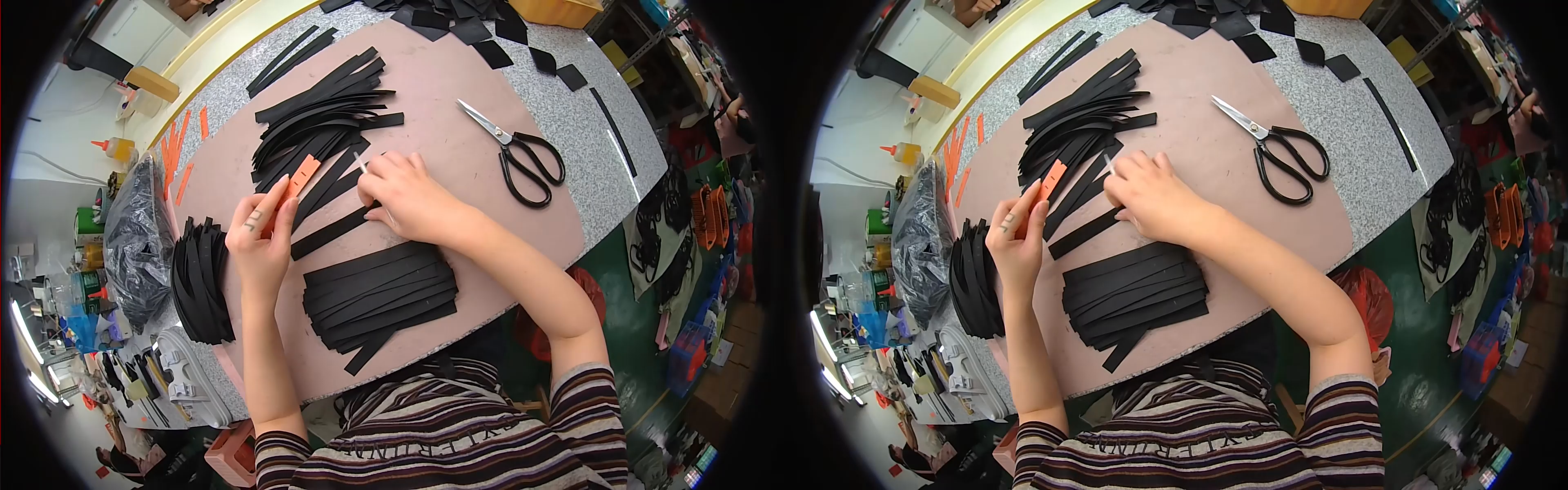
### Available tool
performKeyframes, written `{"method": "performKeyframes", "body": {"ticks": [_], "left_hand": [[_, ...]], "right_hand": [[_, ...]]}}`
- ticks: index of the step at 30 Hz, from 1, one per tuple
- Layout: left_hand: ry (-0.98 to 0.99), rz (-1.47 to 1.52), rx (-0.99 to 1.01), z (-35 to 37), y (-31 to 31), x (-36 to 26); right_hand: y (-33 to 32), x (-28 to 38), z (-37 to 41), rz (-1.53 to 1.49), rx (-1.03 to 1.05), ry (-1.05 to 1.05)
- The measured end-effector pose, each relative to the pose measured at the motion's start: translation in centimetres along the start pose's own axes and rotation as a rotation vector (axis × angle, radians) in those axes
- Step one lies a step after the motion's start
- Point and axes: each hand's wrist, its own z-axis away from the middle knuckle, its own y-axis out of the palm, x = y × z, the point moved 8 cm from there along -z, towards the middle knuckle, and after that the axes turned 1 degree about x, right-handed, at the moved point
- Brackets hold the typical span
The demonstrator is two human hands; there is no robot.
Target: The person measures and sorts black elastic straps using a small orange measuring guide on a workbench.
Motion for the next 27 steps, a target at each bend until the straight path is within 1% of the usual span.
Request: {"method": "performKeyframes", "body": {"ticks": [1, 4, 5, 7, 10, 11, 12, 14, 15, 16, 17, 19, 22, 25, 27], "left_hand": [[0.011, 0.007, -0.035, 0.2, -0.6, 0.1], [0.07, 0.0, -0.142, 0.2, -2.3, 0.4], [0.088, -0.045, -0.161, 0.2, -2.9, 0.8], [0.052, -0.042, -0.175, 0.0, -3.7, 1.2], [0.079, 0.065, -0.111, -0.3, -2.2, 0.2], [0.059, 0.078, -0.035, -0.5, -0.9, -0.5], [0.086, 0.09, 0.037, -0.4, 0.6, -1.4], [0.108, 0.112, 0.201, 0.0, 3.9, -2.8], [0.101, 0.122, 0.294, 0.5, 5.6, -3.3], [0.121, 0.119, 0.331, 1.0, 6.7, -3.6], [0.13, 0.087, 0.372, 1.3, 7.8, -3.6], [0.166, 0.004, 0.362, 1.5, 8.5, -3.7], [0.208, -0.025, 0.359, 1.5, 8.6, -4.0], [0.25, -0.059, 0.345, 1.6, 8.7, -4.4], [0.273, -0.057, 0.348, 1.5, 8.7, -4.4]], "right_hand": [[-0.5, 0.6, -0.2, 0.002, -0.013, -0.064], [-2.2, 3.3, 0.8, -0.34, 0.005, -0.087], [-3.3, 4.0, 1.3, -0.581, -0.05, -0.009], [-3.4, 3.2, 3.0, -0.895, 0.074, 0.373], [-2.7, 0.4, 5.4, -0.43, -0.008, 0.389], [-3.4, 0.4, 5.7, -0.282, -0.097, 0.319], [-4.2, 0.7, 6.0, -0.136, -0.182, 0.249], [-5.6, 0.4, 6.6, -0.096, -0.337, 0.234], [-6.3, -0.8, 6.8, -0.203, -0.408, 0.29], [-6.8, -1.9, 7.1, -0.312, -0.48, 0.347], [-6.9, -2.5, 7.1, -0.351, -0.488, 0.371], [-7.1, -3.6, 7.4, -0.424, -0.511, 0.42], [-5.7, -4.3, 6.7, -0.476, -0.311, 0.515], [-4.8, -3.4, 4.2, -0.366, -0.266, 0.456], [-3.8, -2.6, 2.8, -0.348, -0.364, 0.272]]}}
